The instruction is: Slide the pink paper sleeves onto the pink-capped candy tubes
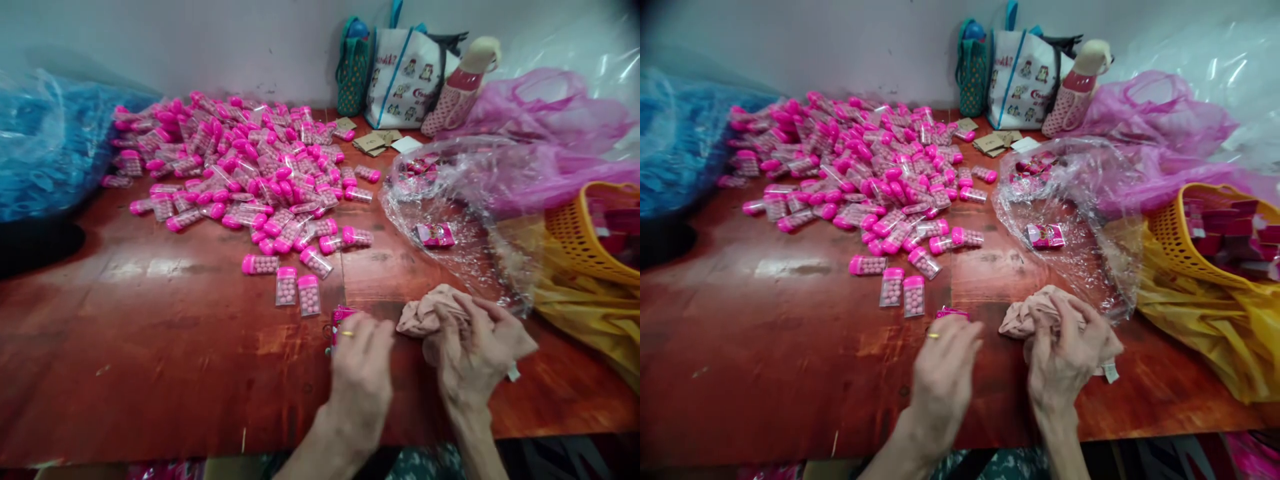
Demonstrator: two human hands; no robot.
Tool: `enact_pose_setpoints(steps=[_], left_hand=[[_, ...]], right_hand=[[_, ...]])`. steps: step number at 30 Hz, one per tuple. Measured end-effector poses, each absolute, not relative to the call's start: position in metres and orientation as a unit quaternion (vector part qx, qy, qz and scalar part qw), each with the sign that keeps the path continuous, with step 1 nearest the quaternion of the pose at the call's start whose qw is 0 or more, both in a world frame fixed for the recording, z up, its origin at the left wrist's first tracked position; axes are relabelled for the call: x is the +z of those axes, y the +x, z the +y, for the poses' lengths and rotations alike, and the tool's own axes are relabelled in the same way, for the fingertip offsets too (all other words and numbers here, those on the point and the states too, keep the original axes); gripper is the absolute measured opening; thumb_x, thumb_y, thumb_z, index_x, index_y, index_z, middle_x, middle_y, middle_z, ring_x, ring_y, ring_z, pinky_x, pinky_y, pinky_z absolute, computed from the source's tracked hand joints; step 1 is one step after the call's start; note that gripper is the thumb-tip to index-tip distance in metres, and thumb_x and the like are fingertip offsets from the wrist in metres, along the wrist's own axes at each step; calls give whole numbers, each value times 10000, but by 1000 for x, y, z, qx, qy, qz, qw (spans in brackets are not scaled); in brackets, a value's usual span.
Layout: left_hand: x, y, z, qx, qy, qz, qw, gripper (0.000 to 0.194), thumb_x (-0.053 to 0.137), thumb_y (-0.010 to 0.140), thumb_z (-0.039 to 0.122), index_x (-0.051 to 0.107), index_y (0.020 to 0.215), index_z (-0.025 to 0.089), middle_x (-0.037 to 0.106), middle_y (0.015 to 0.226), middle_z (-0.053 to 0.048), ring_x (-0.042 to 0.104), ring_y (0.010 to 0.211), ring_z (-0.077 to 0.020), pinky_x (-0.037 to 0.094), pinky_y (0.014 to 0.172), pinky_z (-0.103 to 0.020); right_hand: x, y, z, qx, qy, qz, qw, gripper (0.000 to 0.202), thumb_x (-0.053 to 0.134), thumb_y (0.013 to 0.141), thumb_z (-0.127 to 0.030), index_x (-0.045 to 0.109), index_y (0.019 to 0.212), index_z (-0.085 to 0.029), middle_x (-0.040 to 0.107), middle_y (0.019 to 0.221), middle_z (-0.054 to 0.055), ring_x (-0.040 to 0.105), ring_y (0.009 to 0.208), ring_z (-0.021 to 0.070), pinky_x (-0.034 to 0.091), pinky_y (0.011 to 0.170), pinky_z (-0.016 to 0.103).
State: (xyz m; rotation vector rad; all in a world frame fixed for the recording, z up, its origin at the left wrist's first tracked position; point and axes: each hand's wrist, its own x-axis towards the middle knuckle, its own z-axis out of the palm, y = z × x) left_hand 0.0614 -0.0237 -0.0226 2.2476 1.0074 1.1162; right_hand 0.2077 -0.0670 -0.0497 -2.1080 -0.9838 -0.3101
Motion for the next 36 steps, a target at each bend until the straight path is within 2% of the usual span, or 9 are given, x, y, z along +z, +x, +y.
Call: enact_pose_setpoints(steps=[3, 6, 10, 19, 24, 27, 30, 33, 36], left_hand=[[-25, 12, -18, 397, 742, 484, 240, 207, 512, 825, 87, 622, 976, 175, 660, 882, -70, 601, 839, -199, 480, 786, -342], [-34, -9, -16, 350, 694, 549, 307, 135, 533, 827, 133, 631, 910, 175, 647, 857, -48, 611, 791, -177, 482, 741, -300], [-45, 2, -18, 291, 695, 540, 375, 100, 572, 795, 153, 625, 878, 168, 605, 785, -27, 584, 658, -154, 475, 608, -264], [-56, 7, -22, 313, 703, 526, 363, 128, 614, 765, 157, 588, 891, 161, 567, 775, -17, 555, 623, -140, 463, 567, -250], [-62, 8, -26, 324, 693, 524, 374, 136, 598, 785, 183, 590, 921, 169, 563, 804, -22, 554, 649, -136, 467, 587, -250], [-64, 8, -28, 348, 672, 530, 383, 183, 626, 773, 223, 603, 948, 174, 562, 801, -21, 541, 630, -131, 461, 576, -250], [-58, 4, -29, 417, 615, 533, 405, 273, 674, 736, 225, 611, 997, 172, 566, 827, -23, 524, 611, -120, 448, 550, -240], [-42, 0, -26, 447, 559, 496, 492, 329, 727, 679, 211, 650, 999, 188, 606, 886, -35, 565, 703, -145, 464, 614, -246], [-27, -3, -22, 419, 504, 444, 611, 117, 670, 734, 182, 711, 843, 191, 642, 832, -36, 587, 786, -170, 460, 693, -257]], right_hand=[[-38, 165, -66, 26, -815, -450, 364, 296, 615, 783, -458, 643, 801, -164, 627, 792, 73, 592, 764, 221, 444, 695, 320], [-40, 136, -61, 186, -819, -456, 295, 293, 635, 756, -482, 617, 711, -194, 629, 647, 18, 592, 585, 189, 409, 576, 284], [-49, 132, -56, 233, -814, -434, 308, 296, 616, 775, -464, 586, 670, -189, 623, 596, 9, 583, 553, 185, 396, 545, 272], [-54, 138, -58, 214, -787, -467, 343, 357, 471, 891, -372, 568, 610, -174, 531, 547, -13, 473, 494, 134, 346, 500, 246], [-52, 148, -62, 166, -784, -473, 365, 268, 455, 900, -322, 656, 924, -146, 589, 764, 58, 536, 666, 180, 397, 625, 287], [-43, 157, -64, 143, -789, -450, 393, 290, 437, 906, -332, 658, 855, -151, 585, 766, 56, 536, 677, 182, 411, 646, 291], [-30, 156, -66, 235, -765, -435, 413, 313, 462, 895, -365, 613, 703, -168, 532, 604, -1, 489, 558, 147, 398, 533, 247], [-19, 143, -67, 354, -701, -448, 427, 244, 504, 880, -310, 618, 710, -176, 564, 620, -4, 508, 565, 141, 405, 516, 229], [-12, 128, -66, 367, -650, -506, 432, 174, 507, 876, -211, 655, 785, -195, 631, 731, 20, 566, 675, 161, 449, 612, 252]])
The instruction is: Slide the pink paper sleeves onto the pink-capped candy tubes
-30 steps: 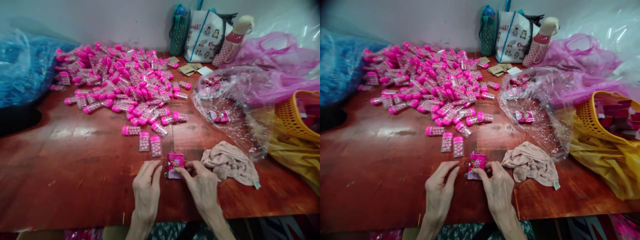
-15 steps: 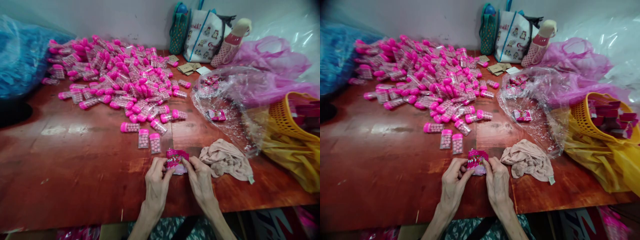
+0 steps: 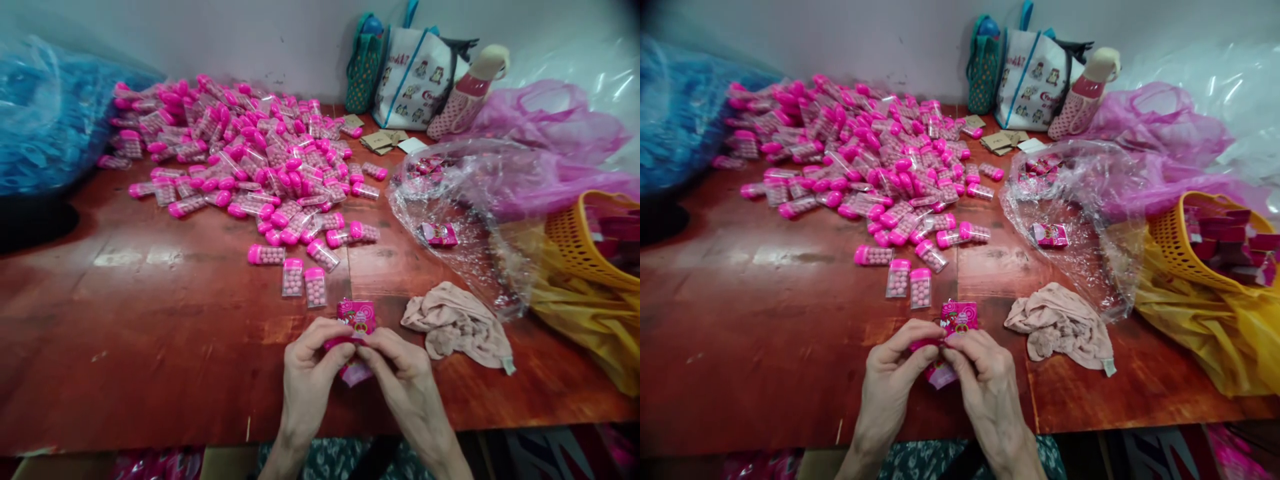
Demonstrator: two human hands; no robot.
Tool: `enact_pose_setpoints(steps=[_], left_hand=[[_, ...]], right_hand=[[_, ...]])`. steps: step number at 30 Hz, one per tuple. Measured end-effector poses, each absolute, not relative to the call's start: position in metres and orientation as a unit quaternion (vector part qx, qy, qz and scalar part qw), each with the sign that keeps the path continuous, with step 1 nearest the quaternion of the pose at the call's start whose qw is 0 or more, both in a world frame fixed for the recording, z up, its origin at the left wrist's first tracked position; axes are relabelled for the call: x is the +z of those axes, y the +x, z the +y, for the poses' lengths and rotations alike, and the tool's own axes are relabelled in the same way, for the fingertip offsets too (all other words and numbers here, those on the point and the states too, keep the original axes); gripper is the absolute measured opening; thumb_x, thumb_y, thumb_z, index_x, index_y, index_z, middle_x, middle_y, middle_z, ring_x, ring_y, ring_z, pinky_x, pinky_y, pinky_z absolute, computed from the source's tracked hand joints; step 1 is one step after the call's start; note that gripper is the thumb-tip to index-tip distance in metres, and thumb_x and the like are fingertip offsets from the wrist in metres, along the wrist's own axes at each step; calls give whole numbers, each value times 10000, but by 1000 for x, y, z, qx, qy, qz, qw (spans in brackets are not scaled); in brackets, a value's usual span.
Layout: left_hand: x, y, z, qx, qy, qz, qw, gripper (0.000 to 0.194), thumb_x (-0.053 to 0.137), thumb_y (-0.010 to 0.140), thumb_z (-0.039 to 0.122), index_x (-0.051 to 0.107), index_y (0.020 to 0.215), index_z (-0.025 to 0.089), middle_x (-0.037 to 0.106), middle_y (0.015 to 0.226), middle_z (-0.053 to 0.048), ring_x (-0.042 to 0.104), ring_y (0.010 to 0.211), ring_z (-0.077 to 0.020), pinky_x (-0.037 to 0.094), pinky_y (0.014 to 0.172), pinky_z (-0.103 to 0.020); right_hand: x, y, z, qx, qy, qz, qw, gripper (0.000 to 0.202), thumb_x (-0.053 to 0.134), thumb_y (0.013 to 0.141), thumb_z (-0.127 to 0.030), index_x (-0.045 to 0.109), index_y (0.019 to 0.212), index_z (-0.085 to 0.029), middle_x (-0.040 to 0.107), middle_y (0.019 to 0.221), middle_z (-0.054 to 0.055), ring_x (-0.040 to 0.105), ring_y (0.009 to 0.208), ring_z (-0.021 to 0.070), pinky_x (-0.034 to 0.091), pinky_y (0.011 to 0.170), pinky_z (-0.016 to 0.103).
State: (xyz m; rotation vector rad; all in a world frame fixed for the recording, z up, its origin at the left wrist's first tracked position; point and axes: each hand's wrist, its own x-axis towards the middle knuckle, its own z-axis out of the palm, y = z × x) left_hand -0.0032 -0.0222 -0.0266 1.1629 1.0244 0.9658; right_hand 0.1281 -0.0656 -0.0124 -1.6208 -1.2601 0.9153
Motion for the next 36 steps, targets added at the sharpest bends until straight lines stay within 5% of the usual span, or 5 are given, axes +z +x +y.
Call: enact_pose_setpoints(steps=[7, 9, 18, 25, 36], left_hand=[[-28, -12, -19, 457, 350, 463, 674, 90, 669, 717, 127, 709, 665, 188, 577, 668, 19, 499, 632, -94, 401, 582, -192], [-29, -14, -19, 463, 327, 461, 683, 83, 689, 684, 120, 704, 624, 175, 574, 648, 16, 494, 612, -95, 399, 557, -196], [-28, -15, -14, 456, 202, 438, 748, 152, 738, 558, 86, 626, 468, 136, 552, 549, 19, 485, 563, -92, 390, 524, -191], [-27, -24, -6, 469, 133, 502, 714, 193, 833, 482, 200, 712, 617, 134, 654, 598, -6, 551, 579, -88, 458, 603, -188], [-34, -23, -9, 517, 216, 530, 637, 217, 797, 553, 158, 686, 740, 155, 660, 632, 9, 578, 559, -83, 479, 543, -159]], right_hand=[[-8, 111, -60, 409, -640, -508, 407, 138, 710, 723, -208, 664, 853, -197, 661, 825, 23, 597, 800, 192, 484, 719, 287], [-10, 106, -59, 400, -649, -505, 405, 21, 669, 762, -195, 660, 744, -189, 642, 723, 13, 587, 723, 181, 476, 665, 277], [-16, 93, -57, 269, -640, -589, 412, 306, 495, 884, -208, 561, 587, -182, 542, 558, 2, 512, 557, 143, 397, 509, 234], [-10, 98, -51, 396, -669, -495, 388, 151, 664, 769, -242, 664, 905, -178, 689, 796, 33, 622, 710, 179, 477, 632, 255], [-21, 95, -52, 356, -640, -580, 358, 310, 420, 937, -257, 596, 698, -167, 578, 675, 32, 508, 651, 165, 378, 607, 263]])
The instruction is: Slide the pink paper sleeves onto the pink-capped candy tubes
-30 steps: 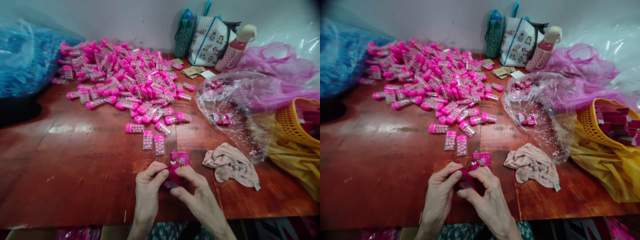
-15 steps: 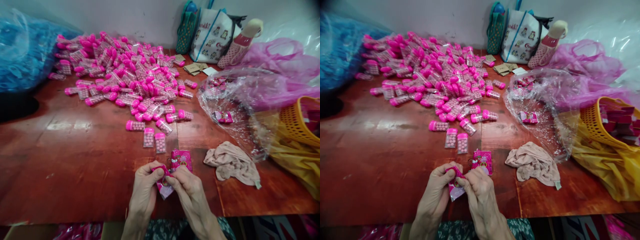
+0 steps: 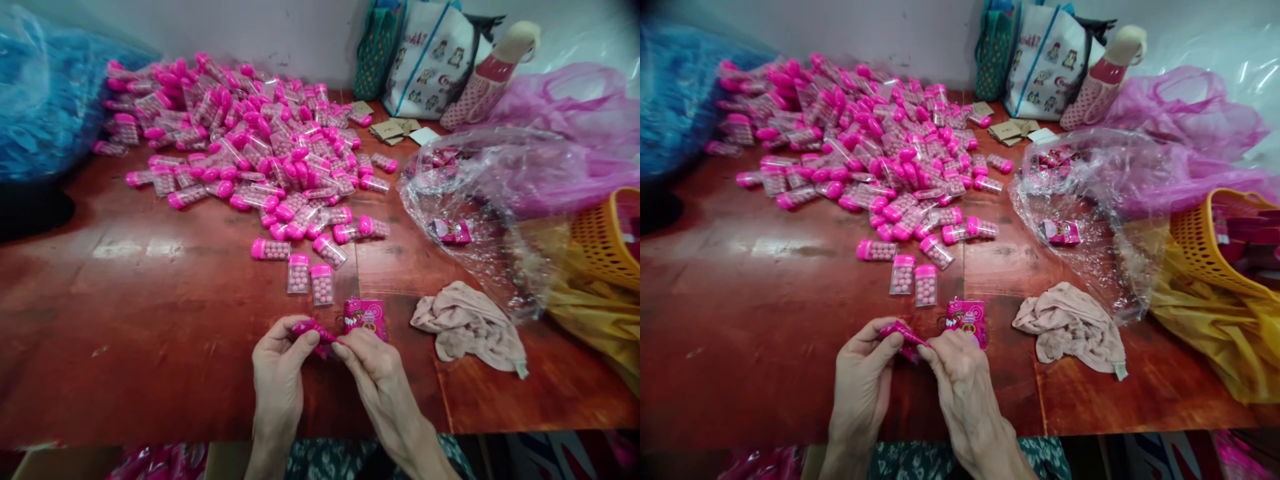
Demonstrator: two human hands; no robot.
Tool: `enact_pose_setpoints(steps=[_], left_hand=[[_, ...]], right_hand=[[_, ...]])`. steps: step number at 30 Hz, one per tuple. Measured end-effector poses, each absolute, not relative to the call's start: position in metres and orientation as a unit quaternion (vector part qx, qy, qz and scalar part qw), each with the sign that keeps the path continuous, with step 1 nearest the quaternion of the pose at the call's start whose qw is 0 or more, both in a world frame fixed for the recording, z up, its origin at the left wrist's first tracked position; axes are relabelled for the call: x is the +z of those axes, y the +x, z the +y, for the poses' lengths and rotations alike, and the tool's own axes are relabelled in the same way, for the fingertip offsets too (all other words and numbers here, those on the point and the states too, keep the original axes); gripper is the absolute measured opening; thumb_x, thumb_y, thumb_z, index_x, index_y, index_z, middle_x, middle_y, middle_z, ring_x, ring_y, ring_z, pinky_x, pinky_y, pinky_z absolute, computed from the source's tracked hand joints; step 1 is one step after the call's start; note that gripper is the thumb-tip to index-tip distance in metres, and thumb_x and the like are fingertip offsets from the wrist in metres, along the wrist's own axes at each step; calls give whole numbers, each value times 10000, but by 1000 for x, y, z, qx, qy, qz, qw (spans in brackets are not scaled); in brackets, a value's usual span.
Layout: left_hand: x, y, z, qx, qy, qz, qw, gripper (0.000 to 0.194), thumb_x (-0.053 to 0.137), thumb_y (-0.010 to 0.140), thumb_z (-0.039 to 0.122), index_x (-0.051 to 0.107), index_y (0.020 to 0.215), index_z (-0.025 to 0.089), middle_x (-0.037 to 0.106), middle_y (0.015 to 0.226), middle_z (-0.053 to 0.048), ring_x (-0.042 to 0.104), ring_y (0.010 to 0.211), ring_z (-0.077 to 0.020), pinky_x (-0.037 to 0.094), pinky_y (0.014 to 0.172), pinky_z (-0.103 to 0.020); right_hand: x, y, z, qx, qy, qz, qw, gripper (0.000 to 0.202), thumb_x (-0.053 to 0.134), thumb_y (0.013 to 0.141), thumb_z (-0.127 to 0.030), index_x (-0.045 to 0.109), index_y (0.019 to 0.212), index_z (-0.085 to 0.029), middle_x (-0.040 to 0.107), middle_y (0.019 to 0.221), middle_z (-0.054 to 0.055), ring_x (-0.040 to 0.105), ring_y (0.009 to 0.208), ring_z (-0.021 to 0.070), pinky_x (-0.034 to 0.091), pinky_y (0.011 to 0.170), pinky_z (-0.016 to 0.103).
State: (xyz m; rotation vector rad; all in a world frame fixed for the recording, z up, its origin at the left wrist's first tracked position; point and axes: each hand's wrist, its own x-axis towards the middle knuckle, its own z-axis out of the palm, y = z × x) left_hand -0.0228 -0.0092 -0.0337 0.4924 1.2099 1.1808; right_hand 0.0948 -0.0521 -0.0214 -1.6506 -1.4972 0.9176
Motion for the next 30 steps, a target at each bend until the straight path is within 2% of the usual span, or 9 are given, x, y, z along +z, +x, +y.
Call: enact_pose_setpoints(steps=[3, 6, 13, 15, 18, 23, 26, 28, 30], left_hand=[[-36, -25, -11, 541, 303, 533, 575, 297, 763, 611, 115, 663, 875, 207, 669, 727, 20, 604, 634, -86, 489, 592, -156], [-37, -33, -9, 548, 393, 510, 534, 165, 735, 642, 84, 645, 727, 192, 644, 755, 18, 598, 712, -93, 484, 652, -159], [-31, -53, 2, 456, 418, 421, 664, 175, 734, 606, 67, 586, 579, 157, 676, 816, -57, 607, 730, -164, 480, 611, -226], [-30, -54, 4, 473, 424, 401, 661, 160, 706, 634, 61, 594, 577, 161, 692, 785, -68, 622, 747, -192, 487, 655, -271], [-31, -53, 5, 513, 419, 370, 651, 156, 670, 667, 49, 606, 597, 174, 665, 640, -30, 615, 664, -185, 485, 666, -312], [-40, -57, 10, 590, 342, 440, 584, 155, 677, 678, 77, 585, 589, 163, 635, 600, 2, 595, 621, -136, 472, 636, -250], [-43, -63, 15, 623, 298, 480, 541, 149, 699, 670, 105, 583, 590, 154, 637, 601, 7, 596, 616, -120, 470, 623, -225], [-44, -66, 17, 637, 280, 491, 523, 152, 718, 653, 119, 583, 590, 153, 635, 591, 12, 598, 601, -120, 476, 612, -228], [-43, -67, 20, 646, 269, 499, 511, 155, 730, 639, 132, 583, 596, 155, 641, 590, 13, 602, 592, -125, 482, 604, -236]], right_hand=[[-24, 94, -53, 354, -643, -586, 343, 339, 384, 951, -287, 554, 681, -173, 553, 656, 25, 489, 636, 165, 357, 599, 266], [-23, 94, -53, 366, -641, -585, 336, 342, 377, 956, -283, 521, 663, -180, 537, 645, 10, 482, 620, 155, 342, 593, 261], [-23, 95, -54, 376, -627, -608, 310, 310, 399, 952, -266, 536, 681, -202, 550, 654, -5, 507, 620, 141, 358, 587, 245], [-24, 95, -55, 374, -611, -622, 318, 302, 415, 943, -292, 561, 691, -212, 566, 651, -4, 515, 601, 141, 376, 576, 242], [-22, 97, -54, 371, -601, -633, 316, 284, 438, 931, -311, 590, 712, -215, 586, 658, -3, 533, 607, 141, 400, 591, 241], [-8, 100, -37, 358, -625, -628, 294, 332, 417, 943, -300, 567, 667, -191, 579, 615, -9, 540, 571, 123, 398, 563, 226], [-9, 96, -18, 263, -691, -609, 288, 302, 401, 948, -284, 574, 724, -178, 600, 641, 16, 561, 578, 142, 402, 554, 241], [-17, 90, -7, 160, -730, -607, 269, 227, 444, 929, -305, 597, 841, -162, 645, 741, 63, 602, 649, 186, 429, 596, 278], [-29, 82, -2, 82, -735, -630, 237, 234, 484, 908, -332, 594, 976, -138, 670, 859, 120, 631, 755, 245, 459, 652, 329]])
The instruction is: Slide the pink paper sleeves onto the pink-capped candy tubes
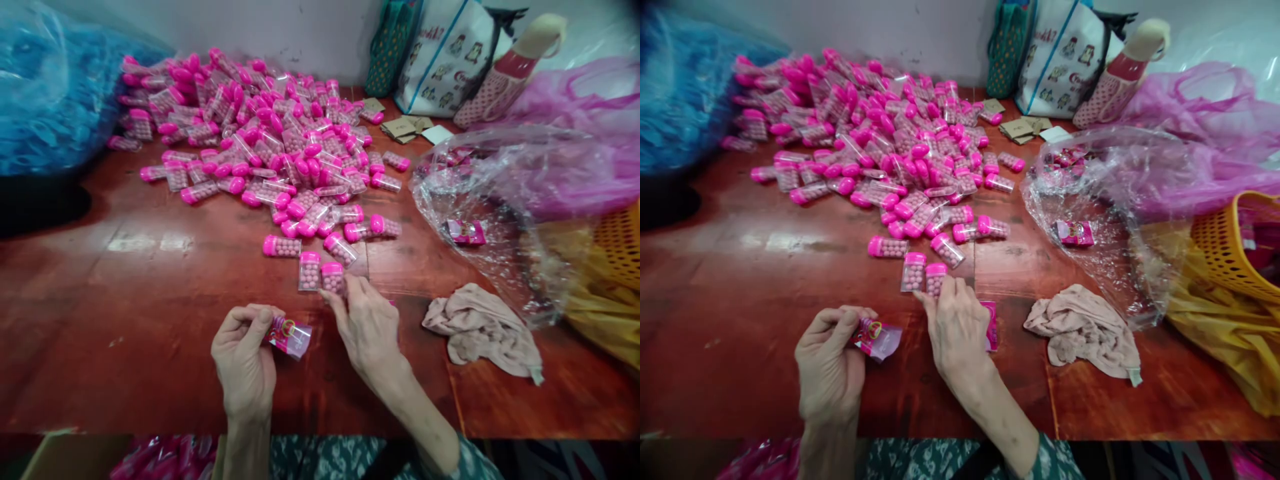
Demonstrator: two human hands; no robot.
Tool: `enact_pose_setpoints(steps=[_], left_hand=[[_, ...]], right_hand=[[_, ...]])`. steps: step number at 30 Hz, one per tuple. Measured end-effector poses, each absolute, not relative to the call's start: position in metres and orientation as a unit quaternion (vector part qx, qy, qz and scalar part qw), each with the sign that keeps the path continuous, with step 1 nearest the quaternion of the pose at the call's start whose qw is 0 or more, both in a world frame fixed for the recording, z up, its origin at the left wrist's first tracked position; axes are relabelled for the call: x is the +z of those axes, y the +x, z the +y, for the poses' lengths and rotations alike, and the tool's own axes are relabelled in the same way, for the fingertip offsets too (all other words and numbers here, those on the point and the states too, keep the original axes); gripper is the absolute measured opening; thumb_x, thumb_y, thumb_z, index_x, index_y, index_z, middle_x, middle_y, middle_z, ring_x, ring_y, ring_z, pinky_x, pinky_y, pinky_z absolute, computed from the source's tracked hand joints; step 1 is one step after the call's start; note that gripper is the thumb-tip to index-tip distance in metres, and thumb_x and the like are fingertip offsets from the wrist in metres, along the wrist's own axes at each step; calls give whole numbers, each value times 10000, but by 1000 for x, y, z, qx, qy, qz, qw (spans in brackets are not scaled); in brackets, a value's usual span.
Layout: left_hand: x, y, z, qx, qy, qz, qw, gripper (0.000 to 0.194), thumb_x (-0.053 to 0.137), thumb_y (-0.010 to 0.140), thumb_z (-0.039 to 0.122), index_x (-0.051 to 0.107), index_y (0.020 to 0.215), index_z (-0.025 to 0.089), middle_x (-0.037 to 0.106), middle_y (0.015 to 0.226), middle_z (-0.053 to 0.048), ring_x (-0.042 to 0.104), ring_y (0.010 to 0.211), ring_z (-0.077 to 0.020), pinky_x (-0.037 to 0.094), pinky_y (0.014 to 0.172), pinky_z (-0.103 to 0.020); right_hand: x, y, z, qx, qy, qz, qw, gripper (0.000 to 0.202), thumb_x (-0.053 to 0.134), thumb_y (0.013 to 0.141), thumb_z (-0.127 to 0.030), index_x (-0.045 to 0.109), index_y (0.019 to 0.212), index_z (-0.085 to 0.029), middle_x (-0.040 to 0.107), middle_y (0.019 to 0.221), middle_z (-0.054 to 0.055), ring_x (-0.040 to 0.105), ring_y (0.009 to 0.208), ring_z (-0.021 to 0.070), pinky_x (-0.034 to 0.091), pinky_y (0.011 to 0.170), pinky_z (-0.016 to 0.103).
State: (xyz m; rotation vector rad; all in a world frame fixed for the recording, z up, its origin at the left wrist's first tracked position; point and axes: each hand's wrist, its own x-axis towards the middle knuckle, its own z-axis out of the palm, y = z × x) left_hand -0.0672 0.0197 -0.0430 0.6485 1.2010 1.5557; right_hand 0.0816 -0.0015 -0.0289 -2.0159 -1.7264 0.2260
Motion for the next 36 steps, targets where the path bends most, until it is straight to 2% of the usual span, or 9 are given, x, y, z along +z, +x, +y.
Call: enact_pose_setpoints(steps=[3, 5, 9, 12, 18, 23, 28, 33, 36], left_hand=[[-42, -68, 22, 659, 257, 510, 489, 161, 734, 639, 154, 579, 599, 158, 648, 590, 12, 607, 591, -127, 487, 601, -243], [-42, -69, 23, 668, 248, 516, 476, 164, 733, 641, 165, 574, 602, 159, 651, 589, 14, 609, 590, -126, 489, 600, -245], [-44, -72, 26, 680, 208, 537, 454, 175, 735, 636, 171, 563, 614, 151, 659, 602, 11, 609, 594, -121, 489, 605, -240], [-44, -71, 29, 687, 186, 548, 440, 180, 741, 622, 168, 562, 625, 146, 659, 605, 13, 608, 596, -120, 490, 610, -242], [-41, -60, 28, 688, 209, 536, 443, 179, 727, 646, 154, 550, 617, 151, 661, 605, 16, 607, 599, -120, 478, 618, -245], [-39, -54, 27, 677, 241, 524, 457, 157, 695, 681, 141, 553, 615, 157, 671, 606, 13, 612, 603, -115, 465, 622, -234], [-40, -50, 28, 662, 235, 525, 480, 147, 683, 696, 148, 554, 625, 155, 675, 610, 11, 613, 606, -111, 467, 615, -221], [-39, -45, 29, 657, 219, 528, 491, 140, 693, 691, 162, 560, 648, 151, 687, 617, -5, 627, 597, -121, 485, 595, -220], [-36, -42, 29, 645, 194, 522, 523, 152, 700, 700, 213, 591, 795, 163, 726, 763, -39, 657, 635, -147, 511, 605, -252]], right_hand=[[-45, 73, -3, 12, -700, -676, 229, 340, 486, 910, -271, 500, 1205, -102, 623, 1116, 197, 583, 1023, 319, 463, 780, 399], [-49, 73, -5, 27, -700, -670, 247, 405, 486, 905, -248, 436, 1280, -103, 584, 1189, 205, 556, 1073, 325, 462, 806, 416], [-34, 80, -7, 182, -720, -604, 288, 384, 568, 839, -263, 514, 1201, -148, 659, 994, 121, 630, 810, 254, 487, 694, 365], [-15, 83, -11, 319, -711, -547, 306, 358, 635, 778, -296, 572, 1107, -170, 654, 798, 37, 583, 626, 180, 464, 581, 298], [2, 74, -25, 537, -627, -453, 337, 332, 675, 722, -257, 610, 1038, -178, 595, 701, -14, 514, 601, 127, 426, 543, 229], [-6, 76, -25, 619, -577, -394, 358, 300, 693, 677, -187, 644, 972, -198, 539, 664, -43, 472, 583, 100, 395, 539, 207], [-13, 81, -26, 697, -521, -314, 379, 326, 711, 656, -182, 651, 976, -204, 552, 692, -46, 474, 580, 87, 398, 555, 206], [-16, 80, -26, 696, -514, -298, 403, 354, 706, 653, -156, 654, 998, -210, 605, 713, -36, 528, 616, 104, 421, 574, 211], [-16, 78, -24, 672, -529, -299, 423, 363, 695, 665, -146, 649, 1018, -213, 650, 782, -15, 581, 699, 134, 465, 647, 242]])
